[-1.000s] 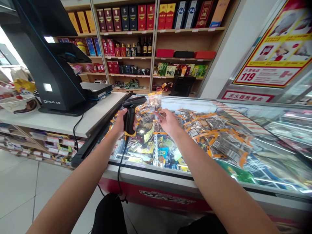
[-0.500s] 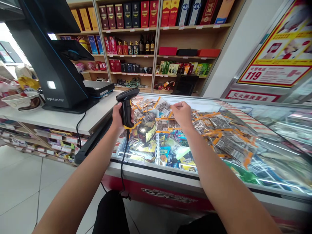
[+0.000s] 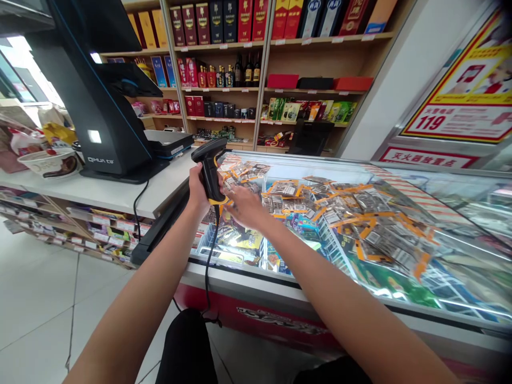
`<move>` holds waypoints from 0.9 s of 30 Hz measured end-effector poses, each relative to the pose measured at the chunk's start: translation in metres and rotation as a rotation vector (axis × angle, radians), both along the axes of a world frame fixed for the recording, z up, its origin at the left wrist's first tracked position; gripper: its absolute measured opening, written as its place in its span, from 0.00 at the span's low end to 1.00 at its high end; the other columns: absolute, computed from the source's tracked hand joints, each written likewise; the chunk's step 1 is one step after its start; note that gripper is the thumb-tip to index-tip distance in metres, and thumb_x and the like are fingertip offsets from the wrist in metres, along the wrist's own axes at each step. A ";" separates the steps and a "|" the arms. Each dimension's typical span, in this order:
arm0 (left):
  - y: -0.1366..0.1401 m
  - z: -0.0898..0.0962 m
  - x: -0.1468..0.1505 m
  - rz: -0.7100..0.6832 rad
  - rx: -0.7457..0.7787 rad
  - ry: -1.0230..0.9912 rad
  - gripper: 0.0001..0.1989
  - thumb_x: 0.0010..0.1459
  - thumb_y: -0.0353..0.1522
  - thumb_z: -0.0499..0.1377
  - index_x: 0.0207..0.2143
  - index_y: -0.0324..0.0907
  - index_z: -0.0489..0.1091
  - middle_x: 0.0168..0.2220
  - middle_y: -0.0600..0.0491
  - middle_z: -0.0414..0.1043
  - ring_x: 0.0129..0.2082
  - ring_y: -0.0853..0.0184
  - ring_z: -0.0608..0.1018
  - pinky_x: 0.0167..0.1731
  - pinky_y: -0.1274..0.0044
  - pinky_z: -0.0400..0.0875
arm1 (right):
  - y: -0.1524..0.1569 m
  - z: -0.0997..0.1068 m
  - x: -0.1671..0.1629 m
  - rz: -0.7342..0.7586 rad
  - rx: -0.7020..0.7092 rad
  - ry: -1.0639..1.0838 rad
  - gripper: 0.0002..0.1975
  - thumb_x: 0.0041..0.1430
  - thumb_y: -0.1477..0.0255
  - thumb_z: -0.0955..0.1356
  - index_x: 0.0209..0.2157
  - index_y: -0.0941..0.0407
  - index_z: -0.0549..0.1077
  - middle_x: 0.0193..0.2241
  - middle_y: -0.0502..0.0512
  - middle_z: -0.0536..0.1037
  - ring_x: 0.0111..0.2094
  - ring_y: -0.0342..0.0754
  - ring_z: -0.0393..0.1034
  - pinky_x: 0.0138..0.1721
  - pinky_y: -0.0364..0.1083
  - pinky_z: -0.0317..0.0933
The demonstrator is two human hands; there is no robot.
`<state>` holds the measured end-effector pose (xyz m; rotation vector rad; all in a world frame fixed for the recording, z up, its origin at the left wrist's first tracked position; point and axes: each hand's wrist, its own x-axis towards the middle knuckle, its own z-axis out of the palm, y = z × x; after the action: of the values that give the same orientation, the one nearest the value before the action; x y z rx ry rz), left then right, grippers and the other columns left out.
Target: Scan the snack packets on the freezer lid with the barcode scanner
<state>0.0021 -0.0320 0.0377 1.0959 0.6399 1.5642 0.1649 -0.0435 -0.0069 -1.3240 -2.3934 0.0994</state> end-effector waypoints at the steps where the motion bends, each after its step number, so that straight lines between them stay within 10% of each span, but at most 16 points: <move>1: 0.000 0.000 0.000 -0.003 -0.001 -0.003 0.26 0.64 0.54 0.48 0.36 0.42 0.70 0.18 0.56 0.67 0.14 0.69 0.69 0.15 0.79 0.62 | -0.001 -0.004 -0.006 0.034 -0.025 -0.032 0.27 0.77 0.57 0.61 0.72 0.49 0.66 0.72 0.63 0.64 0.69 0.70 0.58 0.63 0.67 0.58; 8: -0.001 0.000 0.000 -0.012 -0.040 -0.041 0.27 0.64 0.56 0.51 0.36 0.42 0.71 0.18 0.56 0.68 0.13 0.70 0.70 0.15 0.79 0.63 | -0.003 -0.005 0.018 -0.054 -0.024 0.001 0.12 0.74 0.65 0.66 0.45 0.52 0.82 0.47 0.64 0.81 0.53 0.66 0.72 0.56 0.63 0.63; 18: -0.001 0.000 -0.001 -0.007 -0.024 -0.018 0.25 0.65 0.54 0.50 0.37 0.42 0.70 0.19 0.56 0.69 0.14 0.69 0.72 0.14 0.80 0.62 | 0.019 -0.016 0.012 -0.218 -0.147 0.151 0.27 0.63 0.53 0.75 0.56 0.55 0.77 0.55 0.69 0.77 0.62 0.71 0.66 0.62 0.67 0.58; 22: 0.001 -0.003 -0.001 -0.020 0.002 0.009 0.24 0.65 0.53 0.50 0.36 0.42 0.71 0.18 0.56 0.69 0.14 0.70 0.71 0.14 0.80 0.63 | 0.020 -0.014 0.023 -0.128 -0.293 0.508 0.19 0.49 0.64 0.82 0.40 0.52 0.78 0.41 0.59 0.82 0.49 0.63 0.75 0.54 0.60 0.66; 27: 0.001 -0.010 0.003 -0.123 -0.069 0.113 0.25 0.63 0.55 0.53 0.32 0.42 0.70 0.17 0.54 0.70 0.12 0.69 0.70 0.12 0.78 0.61 | 0.024 -0.004 0.049 -0.236 -0.132 0.990 0.16 0.52 0.67 0.78 0.37 0.52 0.71 0.39 0.52 0.80 0.43 0.52 0.75 0.48 0.50 0.68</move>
<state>0.0049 -0.0314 0.0279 1.1559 0.6847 1.3732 0.2137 -0.0197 -0.0105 -1.1937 -1.4065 0.6779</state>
